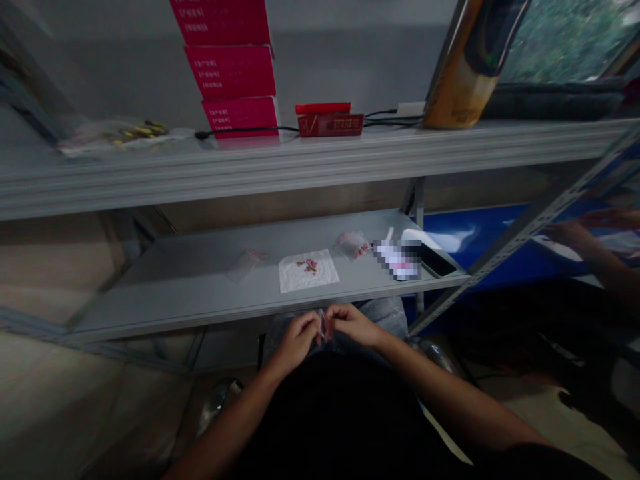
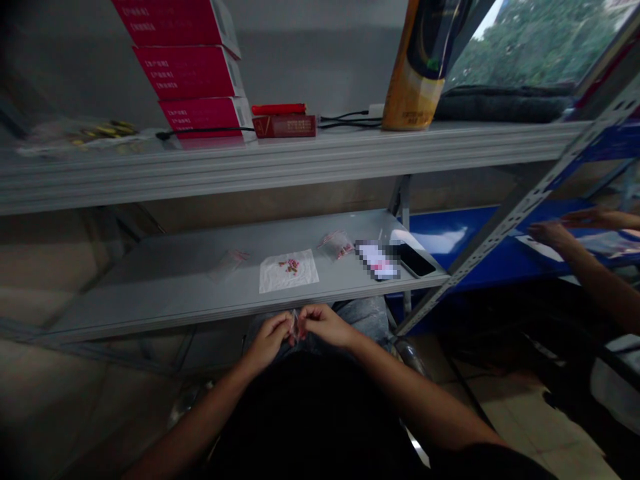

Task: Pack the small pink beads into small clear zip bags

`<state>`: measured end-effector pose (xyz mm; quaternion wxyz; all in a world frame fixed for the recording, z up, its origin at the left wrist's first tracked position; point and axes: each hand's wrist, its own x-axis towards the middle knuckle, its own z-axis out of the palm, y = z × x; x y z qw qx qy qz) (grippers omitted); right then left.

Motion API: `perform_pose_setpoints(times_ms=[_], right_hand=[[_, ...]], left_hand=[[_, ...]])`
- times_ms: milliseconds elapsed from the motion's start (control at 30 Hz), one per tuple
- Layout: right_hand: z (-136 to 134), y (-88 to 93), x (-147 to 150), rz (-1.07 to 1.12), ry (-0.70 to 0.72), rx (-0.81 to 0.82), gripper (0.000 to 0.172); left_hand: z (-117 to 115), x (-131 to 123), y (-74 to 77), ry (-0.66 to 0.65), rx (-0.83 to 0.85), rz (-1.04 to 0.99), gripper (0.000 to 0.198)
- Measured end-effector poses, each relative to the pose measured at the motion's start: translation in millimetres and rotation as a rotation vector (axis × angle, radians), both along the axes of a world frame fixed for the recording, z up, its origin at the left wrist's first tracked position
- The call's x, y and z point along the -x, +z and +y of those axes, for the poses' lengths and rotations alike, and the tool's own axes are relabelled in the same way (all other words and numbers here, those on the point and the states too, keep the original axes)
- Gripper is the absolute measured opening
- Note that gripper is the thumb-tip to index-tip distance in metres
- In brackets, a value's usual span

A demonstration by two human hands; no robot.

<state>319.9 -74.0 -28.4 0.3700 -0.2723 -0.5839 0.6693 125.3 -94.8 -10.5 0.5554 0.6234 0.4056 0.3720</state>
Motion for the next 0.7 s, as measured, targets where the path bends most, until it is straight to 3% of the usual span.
perform_pose_setpoints(times_ms=[133,233,267,300,367,400,700], right_hand=[[5.0,0.5,-4.9,-0.061,-0.098,0.003,0.012],[5.6,1.3,-5.7,-0.039,-0.095,-0.013,0.014],[4.8,2.0,-5.5,-0.023,-0.088,-0.019,0.015],[3.6,3.1,-5.1,-0.008,-0.080,-0.016,0.016],[0.7,5.8,-4.7,0.009,-0.054,0.008,0.020],[-0.7,7.3,-4.7,0.014,-0.045,0.025,0.022],[-0.1,12.7,-4.7,0.032,-0.082,0.044,0.028]], left_hand=[[-1.4,4.2,2.5,0.154,-0.172,0.153,0.030],[-5.9,4.2,5.7,0.190,-0.367,0.172,0.013],[-7.8,3.6,6.1,0.164,-0.411,0.167,0.017],[-9.6,2.9,5.9,0.126,-0.430,0.166,0.036],[-12.4,1.8,3.9,0.049,-0.404,0.172,0.070],[-13.1,1.4,2.3,0.033,-0.371,0.172,0.077],[-1.5,3.0,-7.6,0.096,-0.242,0.051,0.048]])
